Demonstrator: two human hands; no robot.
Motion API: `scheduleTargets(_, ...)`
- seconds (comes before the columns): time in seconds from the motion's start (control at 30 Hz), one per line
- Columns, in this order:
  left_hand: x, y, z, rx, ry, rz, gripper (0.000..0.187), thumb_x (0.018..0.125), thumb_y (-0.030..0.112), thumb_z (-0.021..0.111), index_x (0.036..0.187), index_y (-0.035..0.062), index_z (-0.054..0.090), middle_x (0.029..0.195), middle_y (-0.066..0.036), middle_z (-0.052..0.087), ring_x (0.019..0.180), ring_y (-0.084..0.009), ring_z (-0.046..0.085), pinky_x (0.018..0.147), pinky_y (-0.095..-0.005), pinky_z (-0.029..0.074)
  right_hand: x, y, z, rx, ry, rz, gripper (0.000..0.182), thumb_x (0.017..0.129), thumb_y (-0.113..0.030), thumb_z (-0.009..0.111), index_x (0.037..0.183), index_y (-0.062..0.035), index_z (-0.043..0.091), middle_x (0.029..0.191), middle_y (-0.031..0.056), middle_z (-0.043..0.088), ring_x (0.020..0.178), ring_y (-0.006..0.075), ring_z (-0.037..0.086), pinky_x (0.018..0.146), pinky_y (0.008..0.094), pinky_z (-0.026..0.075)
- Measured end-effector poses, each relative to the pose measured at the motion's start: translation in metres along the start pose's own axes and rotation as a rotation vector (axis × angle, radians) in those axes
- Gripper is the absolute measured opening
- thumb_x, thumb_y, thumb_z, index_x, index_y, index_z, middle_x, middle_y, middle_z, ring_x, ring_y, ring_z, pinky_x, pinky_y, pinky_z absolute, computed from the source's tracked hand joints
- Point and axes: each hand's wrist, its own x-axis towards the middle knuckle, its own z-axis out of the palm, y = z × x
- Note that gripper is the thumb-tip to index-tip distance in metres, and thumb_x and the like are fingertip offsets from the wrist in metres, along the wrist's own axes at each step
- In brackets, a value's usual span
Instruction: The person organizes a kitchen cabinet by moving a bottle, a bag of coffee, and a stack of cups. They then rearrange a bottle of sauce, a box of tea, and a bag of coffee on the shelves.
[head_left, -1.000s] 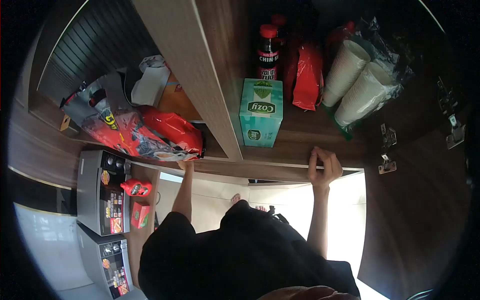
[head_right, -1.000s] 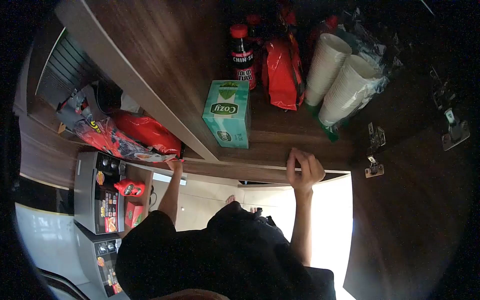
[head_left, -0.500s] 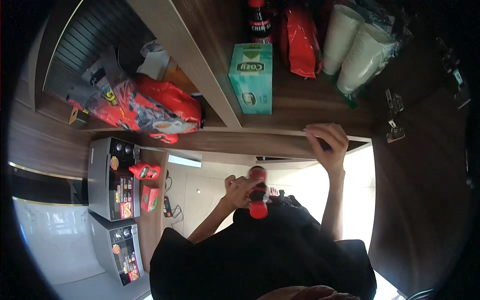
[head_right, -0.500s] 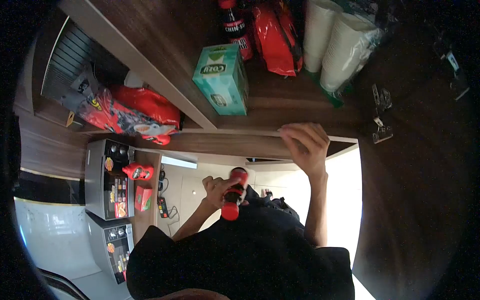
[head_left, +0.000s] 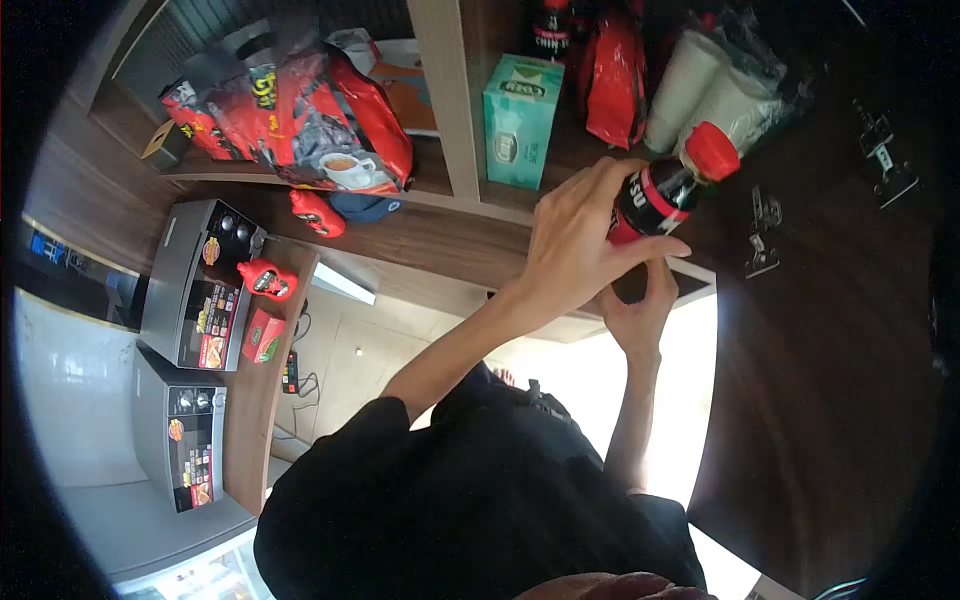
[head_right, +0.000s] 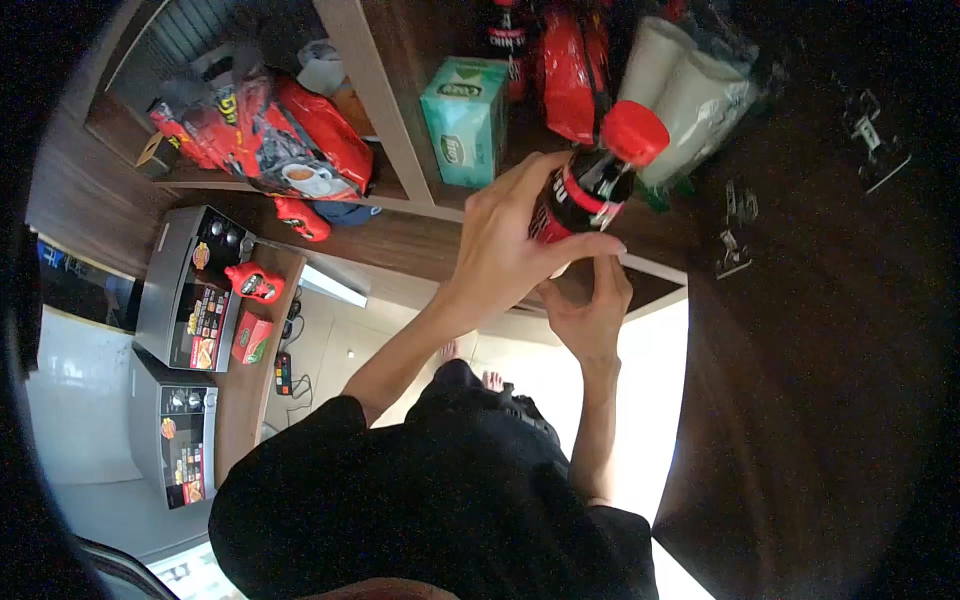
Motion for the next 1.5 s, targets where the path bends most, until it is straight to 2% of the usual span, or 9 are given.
scheduleTargets(0.2, -0.001, -0.024, 0.01, -0.03, 0.016, -0.182, 0.074, 0.082, 0.037, 0.08, 0.133, -0.0034, 0.043, 0.111, -0.024, 0.059, 0.099, -0.0371, 0.064, 0.08, -0.0442, 0.051, 0.039, 0.0, 0.023, -0.041, 0.09, -0.033, 0.058, 0.072, -0.003, 0.075, 0.126, 0.0041, 0.056, 0.106, 0.0227, 0.067, 0.095, 0.0391, 0.068, 0.083, 0.0405, 0.053)
scheduleTargets(0.5, -0.024, -0.043, 0.01, -0.191, 0.019, -0.395, 0.059, 0.096, 0.015, 0.063, 0.144, -0.0053, 0.033, 0.127, -0.027, 0.052, 0.101, -0.036, 0.061, 0.087, -0.0404, 0.05, 0.069, 0.025, 0.051, -0.012, 0.041, 0.035, 0.058, 0.077, -0.009, 0.075, 0.131, 0.004, 0.056, 0.116, 0.0268, 0.066, 0.106, 0.0417, 0.066, 0.088, 0.0448, 0.052)
scheduleTargets(0.63, -0.027, -0.041, 0.016, -0.141, 0.258, -0.069, 0.045, 0.1, 0.006, 0.051, 0.141, -0.0024, 0.035, 0.127, -0.025, 0.048, 0.093, -0.0297, 0.058, 0.086, -0.0357, 0.049, 0.087, 0.01, 0.052, -0.091, -0.074, 0.07, 0.063, 0.081, -0.011, 0.074, 0.137, 0.0044, 0.049, 0.117, 0.0285, 0.064, 0.106, 0.0436, 0.065, 0.087, 0.0481, 0.052)
scheduleTargets(0.67, -0.029, -0.037, 0.016, -0.184, 0.338, -0.081, 0.029, 0.097, -0.003, 0.046, 0.125, -0.0011, 0.048, 0.121, -0.022, 0.052, 0.091, -0.0279, 0.057, 0.085, -0.0338, 0.048, 0.088, 0.023, 0.059, -0.23, -0.067, 0.005, 0.064, 0.085, -0.023, 0.074, 0.136, 0.0048, 0.047, 0.121, 0.0273, 0.062, 0.107, 0.043, 0.063, 0.087, 0.049, 0.051)
scheduleTargets(0.8, -0.046, -0.041, -0.001, -0.298, 0.207, -0.04, 0.02, 0.08, -0.014, 0.044, 0.086, -0.0019, 0.059, 0.094, -0.015, 0.06, 0.087, -0.0278, 0.058, 0.081, -0.0354, 0.045, 0.112, 0.023, 0.078, -0.687, -0.005, -0.114, 0.057, 0.087, -0.036, 0.071, 0.122, 0.0038, 0.051, 0.114, 0.0228, 0.061, 0.103, 0.0393, 0.063, 0.087, 0.0474, 0.051)
scheduleTargets(0.93, -0.057, -0.049, -0.002, -0.337, 0.202, -0.025, 0.018, 0.086, -0.009, 0.045, 0.083, -0.0004, 0.06, 0.081, -0.013, 0.065, 0.081, -0.0253, 0.062, 0.082, -0.0355, 0.046, 0.131, 0.037, 0.084, -0.811, -0.066, -0.142, 0.041, 0.089, -0.037, 0.067, 0.099, -0.0012, 0.05, 0.096, 0.0179, 0.065, 0.092, 0.0346, 0.067, 0.078, 0.0434, 0.055)
scheduleTargets(1.13, -0.065, -0.057, -0.005, -0.288, 0.163, -0.056, 0.019, 0.087, -0.01, 0.045, 0.085, 0.0003, 0.061, 0.083, -0.011, 0.066, 0.078, -0.0242, 0.06, 0.08, -0.0355, 0.044, 0.146, 0.054, 0.09, -0.881, -0.117, -0.142, 0.026, 0.09, -0.024, 0.063, 0.1, -0.0014, 0.055, 0.076, 0.0162, 0.069, 0.068, 0.0349, 0.07, 0.055, 0.0433, 0.054)
scheduleTargets(1.43, -0.052, -0.057, -0.016, -0.067, 0.242, -0.03, 0.018, 0.086, -0.009, 0.047, 0.08, 0.001, 0.06, 0.075, -0.009, 0.063, 0.071, -0.0214, 0.053, 0.07, -0.0333, 0.04, 0.153, 0.082, 0.101, -0.773, -0.281, -0.423, 0.02, 0.079, -0.007, 0.061, 0.098, -0.001, 0.063, 0.072, 0.0193, 0.066, 0.068, 0.0366, 0.068, 0.061, 0.0479, 0.053)
scheduleTargets(1.5, -0.063, -0.062, -0.017, -0.138, 0.246, -0.003, 0.018, 0.084, -0.008, 0.047, 0.074, 0.0021, 0.058, 0.07, -0.008, 0.06, 0.066, -0.0208, 0.05, 0.069, -0.0334, 0.039, 0.147, 0.077, 0.093, -0.704, -0.351, -0.286, 0.018, 0.082, -0.007, 0.061, 0.099, -0.0015, 0.062, 0.079, 0.0203, 0.067, 0.074, 0.0372, 0.068, 0.066, 0.047, 0.053)
